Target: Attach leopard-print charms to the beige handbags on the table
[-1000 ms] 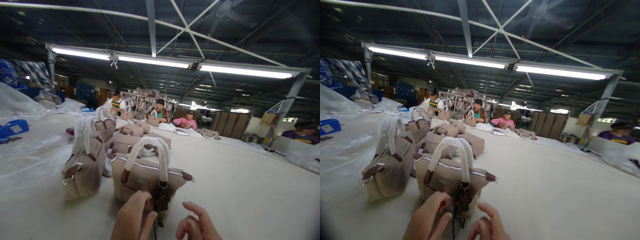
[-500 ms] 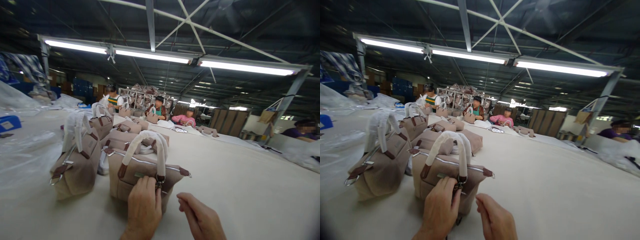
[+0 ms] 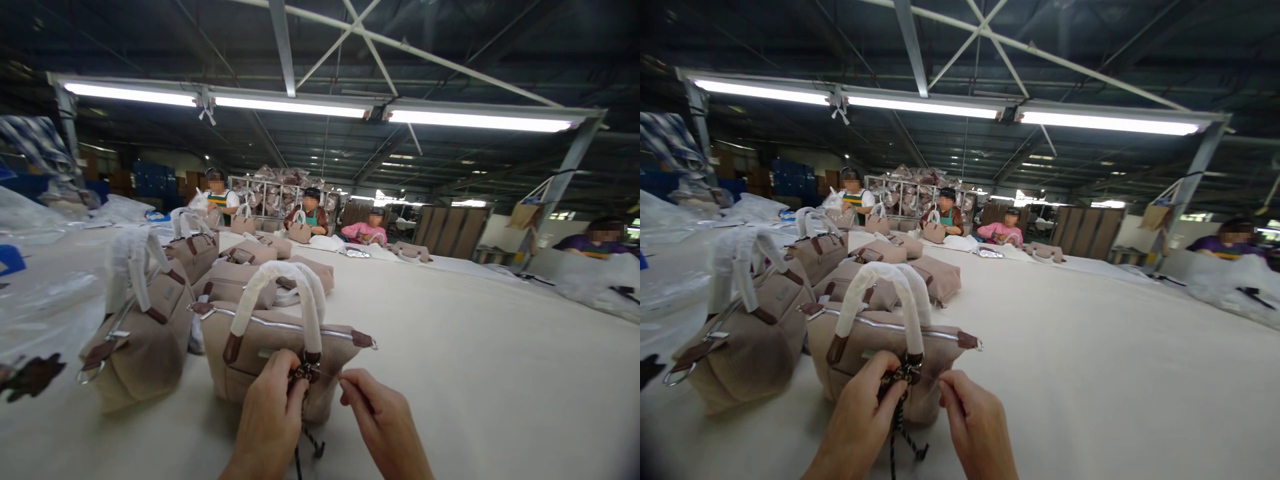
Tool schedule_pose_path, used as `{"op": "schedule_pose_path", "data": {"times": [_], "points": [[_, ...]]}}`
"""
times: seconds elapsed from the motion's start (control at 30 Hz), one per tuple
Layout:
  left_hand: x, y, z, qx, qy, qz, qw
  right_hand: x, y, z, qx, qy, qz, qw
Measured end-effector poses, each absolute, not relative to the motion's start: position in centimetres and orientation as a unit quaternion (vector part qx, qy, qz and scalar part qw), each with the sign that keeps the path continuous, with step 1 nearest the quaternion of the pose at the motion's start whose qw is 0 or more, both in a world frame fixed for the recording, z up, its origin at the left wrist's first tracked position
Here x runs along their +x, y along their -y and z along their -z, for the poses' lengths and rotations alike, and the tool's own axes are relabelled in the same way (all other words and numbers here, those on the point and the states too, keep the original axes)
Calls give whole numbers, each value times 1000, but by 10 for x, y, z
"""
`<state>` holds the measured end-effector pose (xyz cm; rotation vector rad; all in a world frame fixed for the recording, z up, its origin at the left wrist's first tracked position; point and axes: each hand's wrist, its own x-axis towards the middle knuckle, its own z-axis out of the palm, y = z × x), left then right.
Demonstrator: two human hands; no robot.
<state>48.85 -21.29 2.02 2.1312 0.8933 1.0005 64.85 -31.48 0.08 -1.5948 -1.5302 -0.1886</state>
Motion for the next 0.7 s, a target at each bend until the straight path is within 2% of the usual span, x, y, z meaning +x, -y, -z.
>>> {"op": "schedule_pose_path", "data": {"times": [0.17,0.47,0.7], "points": [[484,214,-28,787,-339,-353,376,647,310,1,-644,615,66,450],[480,214,-34,759,-330,-349,441,648,310,3,-642,603,47,471],[477,215,-35,754,-328,-346,453,645,308,-1,-627,614,76,473]]}}
